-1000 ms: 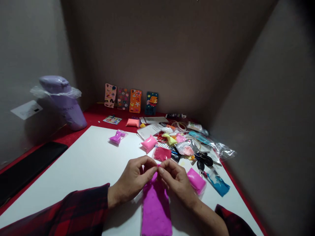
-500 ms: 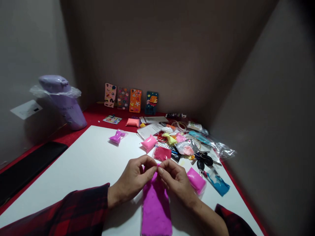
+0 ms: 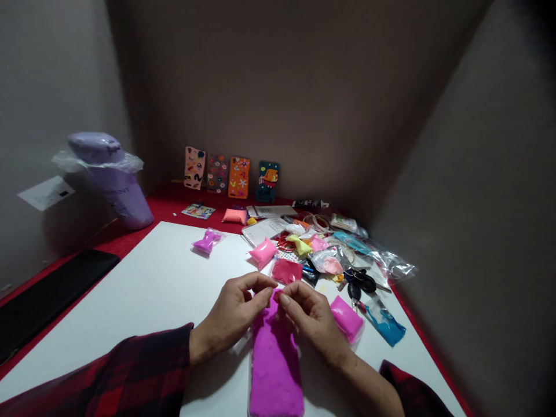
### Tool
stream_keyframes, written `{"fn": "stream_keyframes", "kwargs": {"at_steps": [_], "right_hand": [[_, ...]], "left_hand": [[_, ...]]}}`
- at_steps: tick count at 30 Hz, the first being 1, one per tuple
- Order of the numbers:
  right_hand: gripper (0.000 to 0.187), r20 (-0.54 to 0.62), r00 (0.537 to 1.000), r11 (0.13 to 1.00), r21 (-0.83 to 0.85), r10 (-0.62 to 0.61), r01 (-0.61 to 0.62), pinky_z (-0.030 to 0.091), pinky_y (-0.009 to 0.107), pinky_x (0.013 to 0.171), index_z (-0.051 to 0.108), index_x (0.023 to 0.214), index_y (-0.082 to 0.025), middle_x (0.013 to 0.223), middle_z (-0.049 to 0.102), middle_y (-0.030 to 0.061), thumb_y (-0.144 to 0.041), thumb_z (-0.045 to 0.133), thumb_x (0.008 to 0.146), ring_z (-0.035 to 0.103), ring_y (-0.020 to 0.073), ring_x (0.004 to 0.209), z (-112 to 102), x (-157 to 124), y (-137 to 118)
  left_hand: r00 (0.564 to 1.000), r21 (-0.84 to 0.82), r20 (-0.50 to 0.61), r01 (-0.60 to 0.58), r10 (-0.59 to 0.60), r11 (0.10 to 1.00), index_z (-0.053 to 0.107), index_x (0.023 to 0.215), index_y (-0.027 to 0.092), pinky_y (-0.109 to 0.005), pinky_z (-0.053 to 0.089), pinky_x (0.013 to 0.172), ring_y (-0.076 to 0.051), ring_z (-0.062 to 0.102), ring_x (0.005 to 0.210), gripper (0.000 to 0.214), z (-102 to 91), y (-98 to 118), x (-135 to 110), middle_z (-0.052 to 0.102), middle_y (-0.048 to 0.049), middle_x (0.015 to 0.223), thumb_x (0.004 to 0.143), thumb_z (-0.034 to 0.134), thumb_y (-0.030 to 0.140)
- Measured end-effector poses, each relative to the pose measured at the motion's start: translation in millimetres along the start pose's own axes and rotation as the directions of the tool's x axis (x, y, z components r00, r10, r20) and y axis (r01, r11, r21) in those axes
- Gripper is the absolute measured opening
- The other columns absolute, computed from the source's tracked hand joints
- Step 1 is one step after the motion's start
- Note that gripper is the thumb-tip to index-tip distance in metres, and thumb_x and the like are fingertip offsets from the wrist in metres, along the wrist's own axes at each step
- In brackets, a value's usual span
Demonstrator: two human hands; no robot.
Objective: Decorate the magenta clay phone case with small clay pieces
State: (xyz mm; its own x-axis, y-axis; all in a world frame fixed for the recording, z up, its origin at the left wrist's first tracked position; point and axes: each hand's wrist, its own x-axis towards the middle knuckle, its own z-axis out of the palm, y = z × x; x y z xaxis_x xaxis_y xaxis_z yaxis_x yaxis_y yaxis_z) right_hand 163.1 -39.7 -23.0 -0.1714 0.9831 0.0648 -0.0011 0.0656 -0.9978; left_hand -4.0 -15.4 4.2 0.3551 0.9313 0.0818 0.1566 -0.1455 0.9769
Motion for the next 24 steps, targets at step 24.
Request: {"fn": "stream_keyframes", "kwargs": {"at_steps": [24], "right_hand": [[0.027,-0.021,0.999,0.998,0.039,0.041,-0.040,0.034,0.020,0.050,0.054,0.076,-0.016,0.061,0.052,-0.0027,-0.040,0.060,0.086,0.046,0.0094,0.054,1.5,0.3,-3.9]], "left_hand": [[0.976,0.226,0.012,-0.212,0.215,0.951,0.070,0.089,0.013,-0.023,0.042,0.058,-0.012,0.054,0.063,0.016,0.2,1.8,-3.9,0.066,-0.0044,0.075,0.083,0.056,0.017]]}}
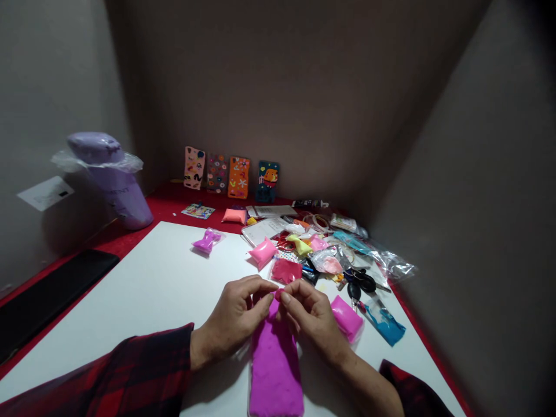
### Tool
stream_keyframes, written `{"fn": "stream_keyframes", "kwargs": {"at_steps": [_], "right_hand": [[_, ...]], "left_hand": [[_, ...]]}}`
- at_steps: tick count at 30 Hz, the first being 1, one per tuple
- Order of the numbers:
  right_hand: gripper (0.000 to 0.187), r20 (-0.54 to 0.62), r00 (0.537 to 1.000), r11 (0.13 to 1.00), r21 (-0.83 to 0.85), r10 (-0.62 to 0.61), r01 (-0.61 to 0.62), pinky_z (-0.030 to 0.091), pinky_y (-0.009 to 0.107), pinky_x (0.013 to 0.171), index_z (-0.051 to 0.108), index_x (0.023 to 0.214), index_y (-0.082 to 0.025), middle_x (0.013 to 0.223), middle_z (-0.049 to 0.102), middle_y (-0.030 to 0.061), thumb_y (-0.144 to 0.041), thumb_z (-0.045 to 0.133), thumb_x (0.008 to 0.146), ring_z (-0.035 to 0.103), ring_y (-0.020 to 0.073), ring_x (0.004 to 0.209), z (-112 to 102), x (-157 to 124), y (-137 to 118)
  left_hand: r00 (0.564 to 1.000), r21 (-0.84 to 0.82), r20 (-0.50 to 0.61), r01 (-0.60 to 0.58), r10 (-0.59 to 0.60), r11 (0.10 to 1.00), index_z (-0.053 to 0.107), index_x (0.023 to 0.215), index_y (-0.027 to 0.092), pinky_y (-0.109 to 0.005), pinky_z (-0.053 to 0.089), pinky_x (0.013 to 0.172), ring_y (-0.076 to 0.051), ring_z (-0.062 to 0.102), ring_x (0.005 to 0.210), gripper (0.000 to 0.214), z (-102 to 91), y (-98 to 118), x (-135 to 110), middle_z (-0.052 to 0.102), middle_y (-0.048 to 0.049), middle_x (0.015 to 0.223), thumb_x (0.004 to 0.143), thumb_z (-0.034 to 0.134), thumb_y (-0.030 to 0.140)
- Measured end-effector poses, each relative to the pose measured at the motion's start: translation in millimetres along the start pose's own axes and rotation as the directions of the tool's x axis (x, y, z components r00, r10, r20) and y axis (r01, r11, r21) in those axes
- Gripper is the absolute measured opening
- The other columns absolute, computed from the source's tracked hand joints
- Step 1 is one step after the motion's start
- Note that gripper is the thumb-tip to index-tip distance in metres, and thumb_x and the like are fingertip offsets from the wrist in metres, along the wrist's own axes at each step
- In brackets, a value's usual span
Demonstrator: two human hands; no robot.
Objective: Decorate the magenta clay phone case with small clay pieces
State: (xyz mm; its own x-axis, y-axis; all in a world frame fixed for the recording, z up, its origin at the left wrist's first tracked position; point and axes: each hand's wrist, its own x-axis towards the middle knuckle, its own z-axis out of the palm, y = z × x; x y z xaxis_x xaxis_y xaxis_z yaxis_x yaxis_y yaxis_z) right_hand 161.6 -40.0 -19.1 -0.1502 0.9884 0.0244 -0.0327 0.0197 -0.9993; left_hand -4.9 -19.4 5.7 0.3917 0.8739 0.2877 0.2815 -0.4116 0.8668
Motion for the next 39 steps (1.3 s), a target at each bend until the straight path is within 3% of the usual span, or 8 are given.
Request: {"fn": "stream_keyframes", "kwargs": {"at_steps": [11,20,30,35,39], "right_hand": [[0.027,0.008,1.000,0.999,-0.040,-0.014,0.015,0.035,0.020,0.050,0.053,0.076,-0.016,0.062,0.051,-0.0028,-0.039,0.059,0.087,0.045,0.0092,0.055,-0.5,-0.1,2.4],[0.025,0.037,0.998,0.993,-0.107,-0.047,0.051,0.035,0.021,0.050,0.054,0.076,-0.016,0.063,0.049,-0.0024,-0.038,0.057,0.088,0.043,0.0097,0.056,-1.5,-1.2,2.8],[0.025,0.046,0.997,0.987,-0.150,-0.056,0.063,0.037,0.022,0.050,0.056,0.077,-0.016,0.061,0.051,-0.0020,-0.038,0.056,0.088,0.046,0.0103,0.054,-1.1,-1.5,3.0],[0.022,0.054,0.997,0.991,-0.120,-0.049,0.055,0.040,0.022,0.052,0.060,0.084,-0.016,0.067,0.056,-0.0001,-0.037,0.056,0.089,0.049,0.0106,0.057,-0.9,-1.9,3.0],[0.024,0.057,0.998,0.993,-0.116,-0.023,0.029,0.039,0.022,0.050,0.059,0.083,-0.016,0.065,0.056,-0.0006,-0.039,0.056,0.089,0.048,0.0103,0.055,-1.7,-0.9,3.1]], "left_hand": [[0.998,-0.047,0.012,0.067,-0.067,0.997,0.067,0.089,0.012,-0.023,0.042,0.056,-0.013,0.054,0.063,0.016,0.3,-1.2,-0.1,0.066,-0.0048,0.075,0.085,0.055,0.022],[1.000,0.005,0.008,0.028,-0.028,1.000,0.066,0.082,0.013,-0.024,0.042,0.059,-0.012,0.053,0.062,0.012,0.7,-3.0,0.8,0.064,-0.0034,0.072,0.082,0.055,0.017],[0.988,-0.133,0.032,0.156,-0.153,0.979,0.062,0.074,0.014,-0.022,0.040,0.054,-0.011,0.050,0.059,0.012,0.7,0.1,1.3,0.059,0.0000,0.065,0.081,0.057,0.023],[0.957,-0.330,0.059,0.286,-0.283,0.900,0.059,0.071,0.013,-0.022,0.041,0.055,-0.011,0.051,0.060,0.017,1.2,-1.5,5.5,0.056,0.0005,0.066,0.078,0.062,0.028],[0.944,-0.400,0.066,0.322,-0.324,0.858,0.060,0.070,0.012,-0.021,0.041,0.057,-0.010,0.050,0.061,0.018,1.5,-4.1,7.5,0.057,0.0005,0.066,0.075,0.066,0.029]]}}
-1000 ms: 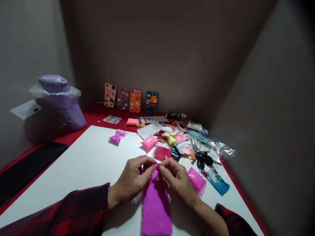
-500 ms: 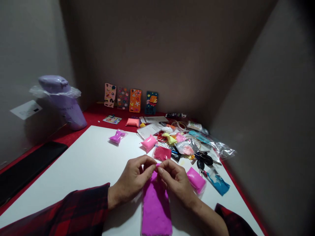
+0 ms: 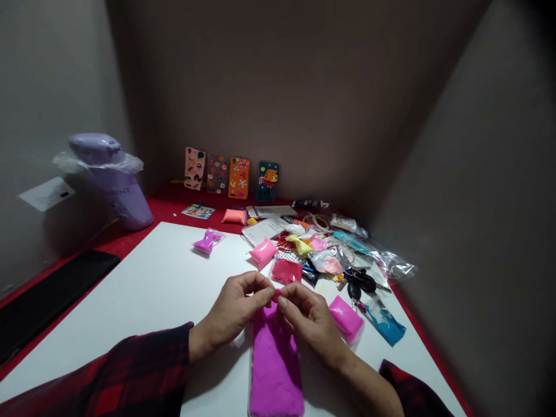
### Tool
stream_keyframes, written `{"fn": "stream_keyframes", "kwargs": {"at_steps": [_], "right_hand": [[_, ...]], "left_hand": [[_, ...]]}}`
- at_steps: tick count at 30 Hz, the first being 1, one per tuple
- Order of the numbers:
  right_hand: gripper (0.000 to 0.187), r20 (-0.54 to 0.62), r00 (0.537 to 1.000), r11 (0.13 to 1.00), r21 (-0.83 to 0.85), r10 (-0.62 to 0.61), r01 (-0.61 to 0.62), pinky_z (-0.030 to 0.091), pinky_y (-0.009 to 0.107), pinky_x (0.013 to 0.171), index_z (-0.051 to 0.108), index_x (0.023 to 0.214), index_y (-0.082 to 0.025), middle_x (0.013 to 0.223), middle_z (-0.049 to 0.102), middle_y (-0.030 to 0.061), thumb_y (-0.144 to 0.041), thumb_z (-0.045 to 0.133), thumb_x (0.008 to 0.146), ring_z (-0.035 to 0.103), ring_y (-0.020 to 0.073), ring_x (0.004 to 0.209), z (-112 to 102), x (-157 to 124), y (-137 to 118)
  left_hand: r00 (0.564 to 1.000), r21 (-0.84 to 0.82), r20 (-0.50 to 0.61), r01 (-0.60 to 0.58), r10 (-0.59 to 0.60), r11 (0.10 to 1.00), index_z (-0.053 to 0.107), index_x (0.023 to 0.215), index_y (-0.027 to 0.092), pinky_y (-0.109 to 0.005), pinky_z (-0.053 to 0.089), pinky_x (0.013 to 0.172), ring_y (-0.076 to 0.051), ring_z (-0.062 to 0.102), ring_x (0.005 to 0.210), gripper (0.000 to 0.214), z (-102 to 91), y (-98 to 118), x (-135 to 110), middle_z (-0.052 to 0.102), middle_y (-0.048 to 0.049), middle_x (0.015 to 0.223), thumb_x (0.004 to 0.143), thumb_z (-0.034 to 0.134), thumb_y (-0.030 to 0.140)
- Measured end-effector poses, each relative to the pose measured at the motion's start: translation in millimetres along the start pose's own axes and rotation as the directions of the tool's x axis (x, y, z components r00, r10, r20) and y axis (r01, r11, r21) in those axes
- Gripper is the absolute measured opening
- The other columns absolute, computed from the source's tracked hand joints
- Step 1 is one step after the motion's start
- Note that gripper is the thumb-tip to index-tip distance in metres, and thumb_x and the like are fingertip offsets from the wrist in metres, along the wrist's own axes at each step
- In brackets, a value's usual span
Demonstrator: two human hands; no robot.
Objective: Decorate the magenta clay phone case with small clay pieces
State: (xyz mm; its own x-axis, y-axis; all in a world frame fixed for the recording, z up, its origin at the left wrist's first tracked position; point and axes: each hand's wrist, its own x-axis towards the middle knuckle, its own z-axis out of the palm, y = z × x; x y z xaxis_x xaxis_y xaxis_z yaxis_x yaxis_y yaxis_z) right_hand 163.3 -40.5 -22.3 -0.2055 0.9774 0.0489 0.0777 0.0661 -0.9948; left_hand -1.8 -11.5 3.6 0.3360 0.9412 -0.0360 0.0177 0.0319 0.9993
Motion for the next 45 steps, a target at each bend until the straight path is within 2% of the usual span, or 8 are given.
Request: {"fn": "stream_keyframes", "kwargs": {"at_steps": [6,10,15,21,27,36,41,45], "right_hand": [[0.026,-0.010,1.000,1.000,0.020,-0.002,0.002,0.036,0.021,0.048,0.056,0.077,-0.016,0.061,0.051,-0.0025,-0.040,0.057,0.088,0.044,0.0096,0.054,-0.5,1.1,0.2],[0.027,-0.004,1.000,0.999,0.038,0.024,-0.024,0.036,0.021,0.048,0.055,0.076,-0.016,0.063,0.053,-0.0015,-0.041,0.058,0.087,0.046,0.0096,0.054,0.9,0.2,-1.5],[0.027,0.004,0.999,0.997,0.055,0.044,-0.044,0.036,0.021,0.048,0.055,0.077,-0.016,0.063,0.053,-0.0016,-0.041,0.059,0.086,0.046,0.0097,0.054,1.4,-0.5,-3.8],[0.026,-0.023,0.999,0.998,0.066,0.026,-0.025,0.033,0.020,0.047,0.053,0.075,-0.017,0.062,0.052,-0.0025,-0.040,0.057,0.088,0.044,0.0089,0.053,0.4,0.2,1.8],[0.026,0.004,0.999,0.996,0.077,0.040,-0.040,0.035,0.021,0.051,0.055,0.079,-0.015,0.066,0.054,-0.0009,-0.040,0.057,0.089,0.046,0.0093,0.057,-0.2,0.9,2.6],[0.026,-0.007,0.999,0.997,0.072,0.034,-0.033,0.034,0.020,0.050,0.053,0.077,-0.016,0.064,0.054,-0.0015,-0.038,0.057,0.089,0.045,0.0086,0.055,-1.0,-0.2,1.2],[0.027,-0.050,0.999,0.995,0.095,0.008,-0.004,0.036,0.020,0.051,0.054,0.075,-0.015,0.064,0.055,-0.0014,-0.038,0.058,0.088,0.048,0.0090,0.056,-0.6,0.2,0.2],[0.026,-0.044,0.999,0.995,0.102,0.014,-0.009,0.036,0.020,0.051,0.055,0.076,-0.015,0.064,0.055,-0.0015,-0.038,0.058,0.088,0.048,0.0089,0.056,-0.2,0.5,-0.1]], "left_hand": [[1.000,-0.008,0.002,0.019,-0.019,1.000,0.064,0.074,0.014,-0.020,0.036,0.050,-0.009,0.045,0.055,0.022,-1.4,-1.2,-0.2,0.054,0.0025,0.062,0.078,0.064,0.035],[0.999,0.015,0.027,0.022,-0.022,1.000,0.063,0.069,0.013,-0.021,0.036,0.051,-0.009,0.044,0.055,0.020,-0.3,1.0,-0.5,0.054,0.0027,0.061,0.074,0.067,0.032],[0.998,-0.047,0.016,0.057,-0.057,0.997,0.062,0.066,0.012,-0.021,0.037,0.055,-0.008,0.045,0.057,0.019,1.4,2.1,-0.2,0.054,0.0025,0.061,0.071,0.069,0.029],[0.995,-0.080,0.015,0.099,-0.098,0.992,0.062,0.069,0.013,-0.019,0.029,0.045,-0.006,0.039,0.048,0.026,0.6,-1.3,0.6,0.049,0.0046,0.054,0.077,0.066,0.038],[0.995,-0.062,0.016,0.100,-0.099,0.993,0.060,0.064,0.013,-0.019,0.032,0.048,-0.007,0.042,0.051,0.022,2.4,2.9,0.6,0.051,0.0045,0.056,0.071,0.069,0.031],[0.996,-0.044,0.017,0.094,-0.093,0.995,0.058,0.067,0.013,-0.018,0.031,0.046,-0.006,0.041,0.050,0.023,-0.2,-1.2,1.5,0.050,0.0049,0.056,0.076,0.064,0.033],[0.988,-0.051,0.084,0.130,-0.126,0.990,0.058,0.074,0.012,-0.018,0.034,0.045,-0.007,0.045,0.050,0.024,-0.6,-1.2,1.6,0.054,0.0034,0.061,0.072,0.069,0.033],[0.992,-0.046,0.076,0.103,-0.099,0.994,0.057,0.071,0.012,-0.018,0.035,0.047,-0.006,0.045,0.052,0.023,-0.1,0.0,0.9,0.053,0.0038,0.061,0.071,0.070,0.031]]}}
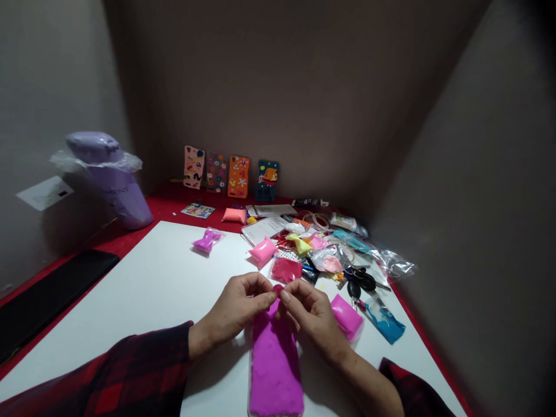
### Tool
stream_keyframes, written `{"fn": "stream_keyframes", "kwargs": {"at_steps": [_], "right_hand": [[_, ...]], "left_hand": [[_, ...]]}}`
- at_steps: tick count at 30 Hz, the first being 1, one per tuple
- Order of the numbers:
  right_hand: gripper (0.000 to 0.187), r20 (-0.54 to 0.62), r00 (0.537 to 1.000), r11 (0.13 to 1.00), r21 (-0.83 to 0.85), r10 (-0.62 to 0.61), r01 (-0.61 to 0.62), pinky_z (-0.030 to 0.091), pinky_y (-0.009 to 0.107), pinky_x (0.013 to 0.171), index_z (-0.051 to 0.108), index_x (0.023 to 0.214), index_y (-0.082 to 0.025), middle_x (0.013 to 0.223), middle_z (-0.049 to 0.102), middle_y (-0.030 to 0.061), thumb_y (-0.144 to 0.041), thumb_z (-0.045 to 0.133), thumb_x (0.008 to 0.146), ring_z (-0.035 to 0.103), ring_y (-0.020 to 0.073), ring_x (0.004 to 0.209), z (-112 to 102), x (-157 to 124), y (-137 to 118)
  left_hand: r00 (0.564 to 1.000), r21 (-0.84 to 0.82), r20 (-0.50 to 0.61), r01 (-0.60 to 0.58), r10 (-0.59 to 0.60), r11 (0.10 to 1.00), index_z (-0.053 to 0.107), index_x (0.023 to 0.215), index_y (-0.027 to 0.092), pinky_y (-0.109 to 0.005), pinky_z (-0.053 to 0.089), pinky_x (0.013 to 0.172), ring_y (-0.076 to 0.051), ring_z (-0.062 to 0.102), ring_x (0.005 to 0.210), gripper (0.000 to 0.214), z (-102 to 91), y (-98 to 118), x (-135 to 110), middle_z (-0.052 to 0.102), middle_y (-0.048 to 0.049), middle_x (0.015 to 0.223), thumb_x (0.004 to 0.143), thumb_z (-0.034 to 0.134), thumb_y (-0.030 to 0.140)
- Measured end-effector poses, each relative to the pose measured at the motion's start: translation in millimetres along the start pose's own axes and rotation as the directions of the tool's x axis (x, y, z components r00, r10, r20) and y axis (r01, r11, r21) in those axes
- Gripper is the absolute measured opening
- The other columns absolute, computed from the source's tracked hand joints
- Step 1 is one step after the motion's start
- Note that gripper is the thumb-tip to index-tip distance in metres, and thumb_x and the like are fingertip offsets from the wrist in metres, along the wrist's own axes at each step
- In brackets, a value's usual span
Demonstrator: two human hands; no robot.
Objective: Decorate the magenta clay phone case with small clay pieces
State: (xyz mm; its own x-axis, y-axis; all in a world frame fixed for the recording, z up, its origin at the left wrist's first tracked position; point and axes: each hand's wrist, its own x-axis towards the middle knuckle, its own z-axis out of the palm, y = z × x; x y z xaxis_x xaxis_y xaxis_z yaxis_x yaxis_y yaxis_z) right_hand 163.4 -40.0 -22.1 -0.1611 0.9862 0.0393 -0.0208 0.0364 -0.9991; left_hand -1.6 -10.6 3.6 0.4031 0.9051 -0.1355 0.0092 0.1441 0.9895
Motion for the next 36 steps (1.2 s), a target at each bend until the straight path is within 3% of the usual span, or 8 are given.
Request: {"fn": "stream_keyframes", "kwargs": {"at_steps": [8,17,27,36], "right_hand": [[0.024,-0.007,1.000,0.999,-0.025,-0.022,0.022,0.035,0.020,0.052,0.055,0.077,-0.015,0.065,0.051,-0.0024,-0.036,0.060,0.087,0.045,0.0085,0.058,-1.8,1.8,1.7],[0.023,0.043,0.999,0.998,0.055,0.021,-0.023,0.037,0.020,0.051,0.053,0.083,-0.016,0.063,0.054,-0.0029,-0.037,0.059,0.088,0.049,0.0086,0.055,0.4,0.2,-0.9],[0.027,-0.004,1.000,1.000,-0.006,-0.011,0.011,0.036,0.021,0.052,0.053,0.075,-0.015,0.063,0.051,-0.0025,-0.038,0.061,0.086,0.045,0.0091,0.057,0.7,1.0,-0.3],[0.021,0.020,0.999,1.000,-0.004,-0.028,0.028,0.040,0.021,0.054,0.056,0.081,-0.016,0.069,0.055,-0.0012,-0.036,0.061,0.086,0.051,0.0104,0.060,0.9,0.4,-3.3]], "left_hand": [[0.999,0.116,0.008,-0.039,0.038,0.993,0.057,0.071,0.013,-0.018,0.036,0.046,-0.007,0.046,0.053,0.019,-0.2,-2.8,-2.9,0.054,0.0025,0.065,0.074,0.065,0.029],[0.998,0.116,-0.013,-0.053,0.055,0.992,0.056,0.071,0.014,-0.018,0.036,0.042,-0.007,0.046,0.047,0.018,0.4,0.7,-1.2,0.053,0.0037,0.061,0.075,0.064,0.030],[0.998,0.101,-0.001,-0.067,0.068,0.993,0.058,0.074,0.014,-0.018,0.037,0.043,-0.007,0.048,0.050,0.017,0.2,-0.3,-3.7,0.054,0.0030,0.064,0.075,0.065,0.029],[0.998,0.183,0.005,-0.067,0.067,0.981,0.056,0.070,0.014,-0.018,0.035,0.042,-0.007,0.047,0.049,0.015,1.8,0.6,-4.9,0.053,0.0031,0.061,0.075,0.063,0.026]]}}
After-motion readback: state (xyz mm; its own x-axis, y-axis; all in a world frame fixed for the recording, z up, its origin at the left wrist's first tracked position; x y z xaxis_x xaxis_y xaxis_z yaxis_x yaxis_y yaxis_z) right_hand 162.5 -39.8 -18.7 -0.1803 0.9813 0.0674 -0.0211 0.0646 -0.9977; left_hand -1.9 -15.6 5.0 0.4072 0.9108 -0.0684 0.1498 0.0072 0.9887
